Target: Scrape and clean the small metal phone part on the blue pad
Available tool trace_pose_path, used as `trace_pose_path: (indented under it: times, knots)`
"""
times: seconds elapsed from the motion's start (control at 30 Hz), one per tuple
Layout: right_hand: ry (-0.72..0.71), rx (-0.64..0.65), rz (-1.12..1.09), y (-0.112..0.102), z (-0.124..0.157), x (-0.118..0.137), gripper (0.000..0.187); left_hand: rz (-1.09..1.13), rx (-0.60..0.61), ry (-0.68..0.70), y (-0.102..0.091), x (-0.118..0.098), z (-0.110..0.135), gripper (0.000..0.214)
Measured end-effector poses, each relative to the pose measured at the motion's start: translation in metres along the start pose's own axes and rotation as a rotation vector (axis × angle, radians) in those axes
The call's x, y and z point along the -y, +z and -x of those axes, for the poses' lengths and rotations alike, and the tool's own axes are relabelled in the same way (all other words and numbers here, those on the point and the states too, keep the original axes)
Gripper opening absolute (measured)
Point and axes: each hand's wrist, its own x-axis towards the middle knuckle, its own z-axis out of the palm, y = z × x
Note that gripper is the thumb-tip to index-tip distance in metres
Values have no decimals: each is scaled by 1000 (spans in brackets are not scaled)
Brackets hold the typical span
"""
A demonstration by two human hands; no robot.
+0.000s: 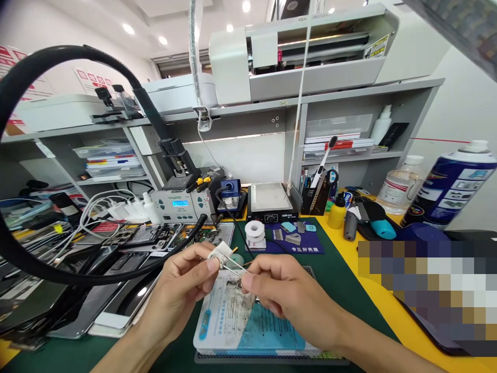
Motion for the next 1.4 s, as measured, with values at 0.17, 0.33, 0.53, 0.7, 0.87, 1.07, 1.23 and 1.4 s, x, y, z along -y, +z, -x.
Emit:
trace_pose_path:
  times: [0.17, 0.33, 0.53, 0.7, 0.87, 1.07, 1.23, 1.4]
  knots:
    - [40, 13, -122, -6, -2, 1, 41, 24, -68, 28, -16, -4, -4, 43]
    - [18, -2, -195, -14, 1, 2, 35, 8, -146, 51, -38, -13, -12, 45]
    - [74, 119, -311, -13, 1, 1, 31, -32, 18, -41, -23, -6, -7, 45]
    - [111, 161, -361, -12, 2, -2, 28, -34, 106, -62, -15, -6, -1, 45]
    - [155, 188, -360, -8, 1, -2, 27, -46, 170, -60, -12, -5, 1, 45]
    - [211, 222, -382, -6, 0, -2, 25, -50, 206, 14, -11, 3, 1, 42]
    - [191, 237, -307, -4, 2, -4, 31, -47, 171, 101, -11, 7, 2, 38]
    - [-144, 35, 310, 6, 8, -10, 29, -77, 121, 170, -11, 10, 2, 32]
